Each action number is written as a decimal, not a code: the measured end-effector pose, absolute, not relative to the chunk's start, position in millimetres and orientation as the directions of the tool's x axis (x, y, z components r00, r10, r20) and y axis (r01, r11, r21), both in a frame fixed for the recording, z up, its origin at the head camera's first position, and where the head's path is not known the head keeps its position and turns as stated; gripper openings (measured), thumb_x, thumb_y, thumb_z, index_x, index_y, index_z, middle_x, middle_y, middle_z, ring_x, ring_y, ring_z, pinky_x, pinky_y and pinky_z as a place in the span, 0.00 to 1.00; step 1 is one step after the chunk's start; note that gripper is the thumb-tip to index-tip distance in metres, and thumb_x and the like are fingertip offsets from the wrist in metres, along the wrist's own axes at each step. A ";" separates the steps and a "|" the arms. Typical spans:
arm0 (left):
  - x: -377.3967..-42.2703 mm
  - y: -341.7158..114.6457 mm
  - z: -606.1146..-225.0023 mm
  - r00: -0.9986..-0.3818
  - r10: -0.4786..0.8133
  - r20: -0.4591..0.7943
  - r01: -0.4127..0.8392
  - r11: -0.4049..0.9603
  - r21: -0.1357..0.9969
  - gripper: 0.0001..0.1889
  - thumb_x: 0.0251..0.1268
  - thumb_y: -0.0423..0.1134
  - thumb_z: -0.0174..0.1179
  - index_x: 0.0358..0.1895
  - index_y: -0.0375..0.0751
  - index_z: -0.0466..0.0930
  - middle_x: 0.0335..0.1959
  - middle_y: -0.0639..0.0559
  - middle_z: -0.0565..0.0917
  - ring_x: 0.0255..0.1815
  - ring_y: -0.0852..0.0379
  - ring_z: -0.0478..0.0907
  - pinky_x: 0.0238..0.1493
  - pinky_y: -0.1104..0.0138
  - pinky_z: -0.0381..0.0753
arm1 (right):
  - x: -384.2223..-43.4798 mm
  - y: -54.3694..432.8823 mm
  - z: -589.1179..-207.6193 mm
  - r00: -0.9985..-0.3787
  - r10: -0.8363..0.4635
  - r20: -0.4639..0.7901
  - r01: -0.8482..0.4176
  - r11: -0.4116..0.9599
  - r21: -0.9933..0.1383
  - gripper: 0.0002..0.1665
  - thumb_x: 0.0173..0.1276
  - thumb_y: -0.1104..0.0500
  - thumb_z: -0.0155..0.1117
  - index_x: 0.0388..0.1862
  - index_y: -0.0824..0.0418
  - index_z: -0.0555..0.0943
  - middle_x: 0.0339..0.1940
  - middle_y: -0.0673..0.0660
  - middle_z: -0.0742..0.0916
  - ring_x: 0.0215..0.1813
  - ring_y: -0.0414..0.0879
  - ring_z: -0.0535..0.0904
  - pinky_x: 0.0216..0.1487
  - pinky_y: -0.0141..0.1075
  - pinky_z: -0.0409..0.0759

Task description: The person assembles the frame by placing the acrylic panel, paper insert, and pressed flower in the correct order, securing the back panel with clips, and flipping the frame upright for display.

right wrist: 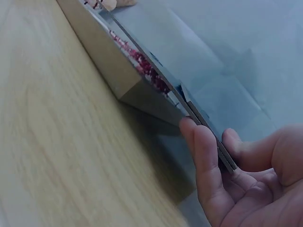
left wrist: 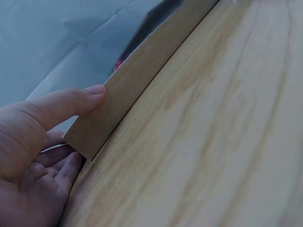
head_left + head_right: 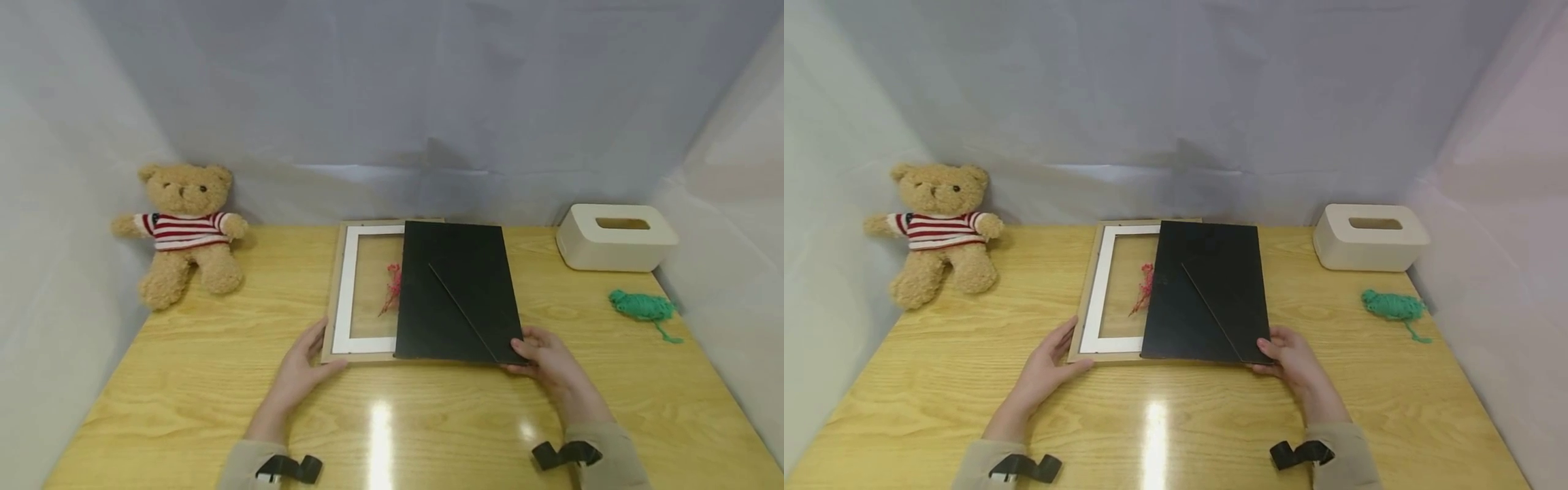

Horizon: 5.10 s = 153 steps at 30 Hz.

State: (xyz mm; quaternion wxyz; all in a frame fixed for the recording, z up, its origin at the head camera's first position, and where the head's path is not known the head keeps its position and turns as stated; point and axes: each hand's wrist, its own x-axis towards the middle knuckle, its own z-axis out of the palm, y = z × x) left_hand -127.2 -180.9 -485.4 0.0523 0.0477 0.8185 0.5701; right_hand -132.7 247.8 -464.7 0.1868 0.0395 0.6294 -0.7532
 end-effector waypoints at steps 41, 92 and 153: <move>-126.9 -182.5 -486.1 -0.988 0.156 -0.019 0.039 0.355 0.934 0.49 0.52 0.42 0.73 0.74 0.37 0.52 0.74 0.38 0.52 0.70 0.38 0.57 0.68 0.54 0.60 | -165.0 140.4 -445.6 -0.957 -0.120 -0.265 0.274 -0.061 -0.960 0.26 0.70 0.71 0.54 0.63 0.79 0.58 0.39 0.63 0.77 0.29 0.44 0.82 0.32 0.37 0.85; -126.9 -181.9 -485.0 -0.989 0.150 -0.006 0.047 0.346 0.937 0.49 0.51 0.40 0.73 0.74 0.36 0.52 0.74 0.37 0.53 0.70 0.39 0.58 0.67 0.57 0.62 | -171.2 136.7 -436.0 -0.934 -0.278 -0.222 -0.179 0.907 -0.380 0.45 0.68 0.37 0.55 0.75 0.59 0.58 0.07 0.50 0.68 0.12 0.40 0.53 0.14 0.32 0.53; -127.7 -147.1 -473.4 -0.970 -0.203 0.131 -0.002 0.550 0.835 0.19 0.56 0.36 0.70 0.49 0.32 0.77 0.47 0.36 0.81 0.48 0.41 0.79 0.48 0.51 0.80 | -169.9 143.9 -437.4 -0.919 -0.360 -0.164 -0.282 0.887 -0.365 0.45 0.68 0.37 0.55 0.74 0.61 0.59 0.07 0.50 0.68 0.12 0.40 0.53 0.13 0.32 0.52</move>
